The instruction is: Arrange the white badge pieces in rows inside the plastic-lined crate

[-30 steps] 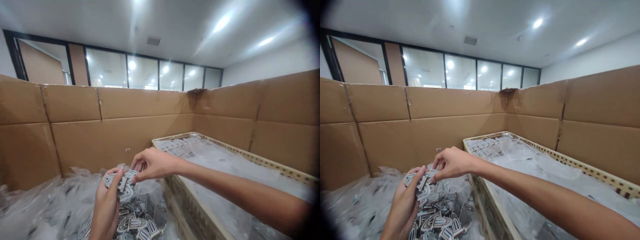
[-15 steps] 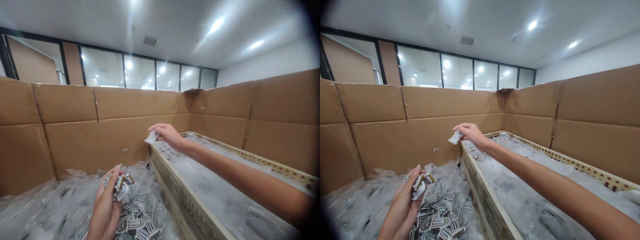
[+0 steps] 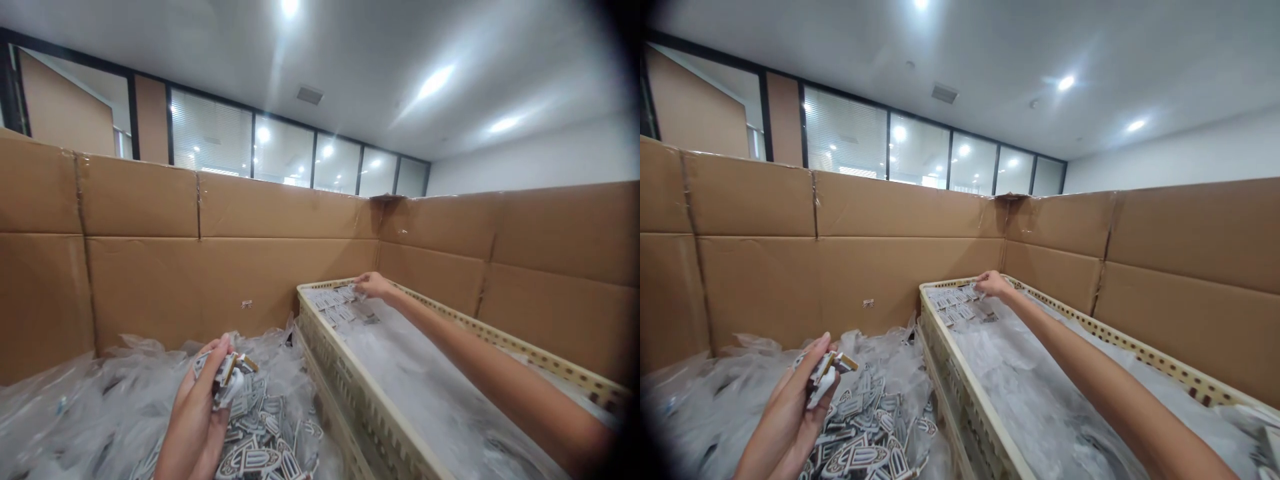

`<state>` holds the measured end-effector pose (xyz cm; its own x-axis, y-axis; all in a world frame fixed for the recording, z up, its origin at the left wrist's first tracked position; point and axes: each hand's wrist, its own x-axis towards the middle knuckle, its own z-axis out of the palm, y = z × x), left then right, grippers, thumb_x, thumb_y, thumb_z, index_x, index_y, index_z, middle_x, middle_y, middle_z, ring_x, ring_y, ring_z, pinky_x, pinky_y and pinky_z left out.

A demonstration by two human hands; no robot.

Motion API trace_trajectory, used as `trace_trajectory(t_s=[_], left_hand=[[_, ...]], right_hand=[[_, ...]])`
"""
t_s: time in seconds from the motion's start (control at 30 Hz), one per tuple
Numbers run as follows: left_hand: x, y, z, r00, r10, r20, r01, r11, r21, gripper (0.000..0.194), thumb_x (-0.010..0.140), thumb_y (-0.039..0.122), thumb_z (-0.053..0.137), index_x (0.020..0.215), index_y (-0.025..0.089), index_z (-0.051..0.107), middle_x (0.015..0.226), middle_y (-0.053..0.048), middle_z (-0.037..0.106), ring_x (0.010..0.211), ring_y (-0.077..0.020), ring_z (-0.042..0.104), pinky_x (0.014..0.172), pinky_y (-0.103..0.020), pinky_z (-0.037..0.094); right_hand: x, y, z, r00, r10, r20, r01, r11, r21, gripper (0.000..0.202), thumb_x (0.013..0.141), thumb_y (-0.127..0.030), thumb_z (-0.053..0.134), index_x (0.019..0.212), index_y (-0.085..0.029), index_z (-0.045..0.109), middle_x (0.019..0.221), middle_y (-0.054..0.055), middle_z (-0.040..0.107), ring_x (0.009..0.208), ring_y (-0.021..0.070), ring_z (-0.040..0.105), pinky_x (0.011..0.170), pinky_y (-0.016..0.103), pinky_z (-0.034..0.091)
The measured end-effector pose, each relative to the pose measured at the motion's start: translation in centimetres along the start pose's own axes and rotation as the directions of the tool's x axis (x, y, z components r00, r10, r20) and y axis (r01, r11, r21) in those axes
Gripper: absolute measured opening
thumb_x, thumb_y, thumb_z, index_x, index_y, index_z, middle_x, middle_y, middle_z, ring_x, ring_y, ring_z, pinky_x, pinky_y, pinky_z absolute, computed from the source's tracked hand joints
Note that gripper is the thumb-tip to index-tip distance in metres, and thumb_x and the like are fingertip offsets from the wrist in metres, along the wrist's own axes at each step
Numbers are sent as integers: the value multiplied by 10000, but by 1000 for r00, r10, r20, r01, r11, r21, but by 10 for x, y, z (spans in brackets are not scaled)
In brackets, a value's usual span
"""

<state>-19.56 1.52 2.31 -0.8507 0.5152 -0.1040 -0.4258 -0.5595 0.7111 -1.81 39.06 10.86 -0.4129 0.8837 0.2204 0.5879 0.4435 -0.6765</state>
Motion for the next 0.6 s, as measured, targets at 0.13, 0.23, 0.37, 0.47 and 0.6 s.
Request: trace_trajectory(t_s=[0.13, 0.23, 0.37, 0.47, 0.6], left_hand=[[-1, 1, 1, 1000, -25, -15, 24, 999, -44, 75, 928, 216, 813, 990, 251, 835, 1089, 1, 785, 879, -114, 732, 676, -127, 622], [-1, 0, 0, 1000, -14, -2, 14, 1000, -16, 99, 912, 221, 828, 1002, 262, 834, 1080, 7, 787, 859, -116, 728, 657, -130, 615], [-1, 0, -3, 1000, 11, 14, -11, 1000, -3, 140, 890, 234, 848, 1028, 243, 825, 1044, -8, 787, 848, -130, 734, 655, -144, 608], [-2, 2, -3, 999, 37, 14, -37, 999, 4, 201, 854, 257, 883, 1039, 218, 813, 1028, -27, 792, 835, -150, 745, 654, -168, 608], [-4, 4, -1, 999, 45, 10, -45, 999, -2, 225, 836, 228, 890, 1039, 197, 799, 985, -25, 786, 799, -139, 739, 644, -165, 597]], right_hand=[[5, 8, 9, 999, 0, 38, 3, 995, -97, 288, 759, -194, 798, 1029, -98, 784, 779, 54, 715, 702, 135, 634, 576, 183, 448], [5, 11, 14, 998, -8, 59, 18, 985, -170, 329, 754, -201, 817, 1069, -106, 797, 765, 42, 713, 680, 133, 626, 583, 190, 435], [2, 11, 15, 994, -23, 107, 50, 965, -256, 321, 771, -184, 805, 1082, -106, 810, 745, 40, 720, 651, 133, 619, 595, 204, 426], [3, 11, 13, 990, -35, 136, 77, 946, -314, 314, 783, -152, 781, 1090, -92, 811, 772, 54, 744, 684, 144, 640, 606, 208, 426], [4, 12, 12, 981, -50, 190, 118, 922, -369, 269, 731, -55, 739, 976, -112, 834, 835, 54, 780, 734, 151, 673, 642, 202, 445]])
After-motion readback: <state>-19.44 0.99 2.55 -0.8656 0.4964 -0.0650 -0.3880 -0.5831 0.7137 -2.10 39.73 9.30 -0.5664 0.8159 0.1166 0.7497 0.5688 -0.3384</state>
